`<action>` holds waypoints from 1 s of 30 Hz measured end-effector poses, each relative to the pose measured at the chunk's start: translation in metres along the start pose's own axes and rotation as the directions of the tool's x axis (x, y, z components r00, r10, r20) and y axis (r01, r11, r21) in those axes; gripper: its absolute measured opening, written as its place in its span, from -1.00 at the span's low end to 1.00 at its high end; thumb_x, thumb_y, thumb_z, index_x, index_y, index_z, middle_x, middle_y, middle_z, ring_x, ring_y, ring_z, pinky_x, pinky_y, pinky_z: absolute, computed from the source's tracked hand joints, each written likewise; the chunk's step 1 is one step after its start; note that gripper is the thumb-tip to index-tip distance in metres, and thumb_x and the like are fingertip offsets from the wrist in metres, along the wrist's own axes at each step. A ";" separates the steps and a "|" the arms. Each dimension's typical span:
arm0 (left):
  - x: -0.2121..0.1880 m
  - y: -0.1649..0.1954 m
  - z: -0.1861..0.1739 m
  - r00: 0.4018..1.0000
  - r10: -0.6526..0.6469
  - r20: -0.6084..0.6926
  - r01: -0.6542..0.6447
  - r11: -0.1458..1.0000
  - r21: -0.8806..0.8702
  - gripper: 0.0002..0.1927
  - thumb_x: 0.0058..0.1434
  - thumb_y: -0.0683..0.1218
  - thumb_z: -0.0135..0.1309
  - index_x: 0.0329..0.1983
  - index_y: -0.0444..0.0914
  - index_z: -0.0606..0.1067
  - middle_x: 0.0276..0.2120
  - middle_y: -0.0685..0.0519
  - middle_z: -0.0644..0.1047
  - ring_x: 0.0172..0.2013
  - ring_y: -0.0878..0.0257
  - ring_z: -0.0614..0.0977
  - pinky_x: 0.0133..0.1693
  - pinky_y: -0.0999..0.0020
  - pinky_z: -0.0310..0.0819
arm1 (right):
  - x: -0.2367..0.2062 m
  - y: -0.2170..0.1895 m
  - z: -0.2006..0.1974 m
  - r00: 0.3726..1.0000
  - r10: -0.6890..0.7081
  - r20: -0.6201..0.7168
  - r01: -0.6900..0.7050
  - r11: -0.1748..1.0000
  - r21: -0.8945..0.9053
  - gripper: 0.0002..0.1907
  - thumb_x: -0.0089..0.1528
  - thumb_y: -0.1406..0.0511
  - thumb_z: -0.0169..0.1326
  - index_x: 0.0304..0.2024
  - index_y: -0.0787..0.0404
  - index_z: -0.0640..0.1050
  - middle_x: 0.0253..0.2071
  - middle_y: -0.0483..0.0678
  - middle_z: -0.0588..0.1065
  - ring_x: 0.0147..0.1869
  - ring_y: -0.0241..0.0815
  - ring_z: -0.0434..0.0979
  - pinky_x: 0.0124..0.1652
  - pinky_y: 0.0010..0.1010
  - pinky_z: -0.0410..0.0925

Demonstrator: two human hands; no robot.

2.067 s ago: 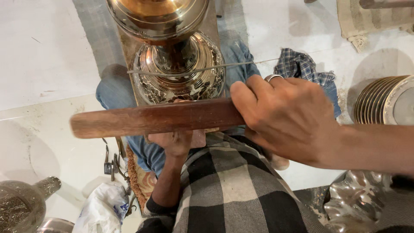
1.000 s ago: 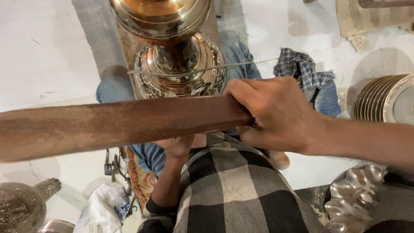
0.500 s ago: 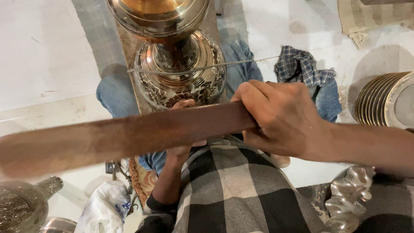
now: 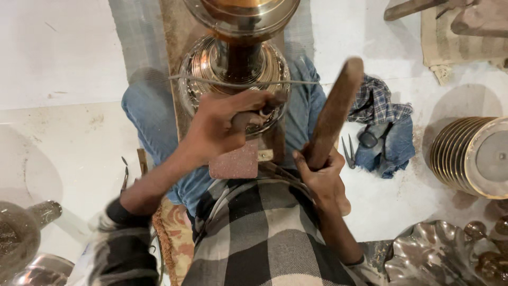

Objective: The person sits on the floor with a brass vessel held against a work support and decorates its surface by hand. They hold a chisel against the brass with one hand and strike it repeatedly with a wooden mallet held in the other hand, repositioning the chisel between strikes to work across the vessel's decorated band.

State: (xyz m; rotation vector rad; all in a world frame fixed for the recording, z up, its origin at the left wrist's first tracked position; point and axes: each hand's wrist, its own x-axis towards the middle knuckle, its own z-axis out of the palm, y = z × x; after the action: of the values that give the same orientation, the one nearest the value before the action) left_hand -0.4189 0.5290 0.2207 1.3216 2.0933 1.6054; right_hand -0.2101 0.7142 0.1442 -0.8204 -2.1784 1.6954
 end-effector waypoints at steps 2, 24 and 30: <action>0.011 -0.001 -0.005 0.976 0.007 0.216 -0.035 0.991 0.127 -0.32 0.00 -0.42 0.05 0.26 -0.23 0.47 -0.26 -0.09 0.69 -0.62 0.34 0.55 -0.64 0.46 0.43 | -0.013 0.013 0.000 0.995 -0.039 -0.091 0.033 0.997 -0.071 -0.84 0.16 0.37 0.31 -0.26 0.31 0.61 -0.35 -0.05 0.60 -0.28 -0.27 0.60 -0.17 -0.47 0.45; 0.062 0.025 0.010 0.611 -0.080 0.787 -0.340 0.872 0.353 -0.40 0.03 -0.36 0.09 0.16 -0.10 0.49 -0.55 -0.01 0.61 -0.64 0.24 0.62 -0.68 0.31 0.40 | -0.025 0.011 -0.008 0.977 -0.073 -0.200 0.140 0.928 0.345 -0.77 0.15 0.45 0.29 -0.31 0.21 0.45 -0.38 -0.10 0.51 -0.37 -0.31 0.51 -0.30 -0.50 0.40; 0.063 0.024 0.011 0.582 -0.137 0.801 -0.348 0.849 0.398 -0.43 0.05 -0.34 0.12 0.14 -0.07 0.51 -0.62 -0.01 0.59 -0.64 0.24 0.61 -0.65 0.30 0.40 | -0.013 0.011 -0.015 0.973 -0.180 -0.143 0.184 0.983 0.018 -0.79 0.21 0.51 0.25 -0.37 0.27 0.45 -0.43 -0.05 0.41 -0.36 -0.25 0.40 -0.29 -0.43 0.31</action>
State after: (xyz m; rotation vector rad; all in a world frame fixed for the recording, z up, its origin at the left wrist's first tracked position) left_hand -0.4358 0.5831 0.2588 1.8893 1.8354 0.2024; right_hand -0.1889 0.7201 0.1398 -0.6865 -2.0589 1.5311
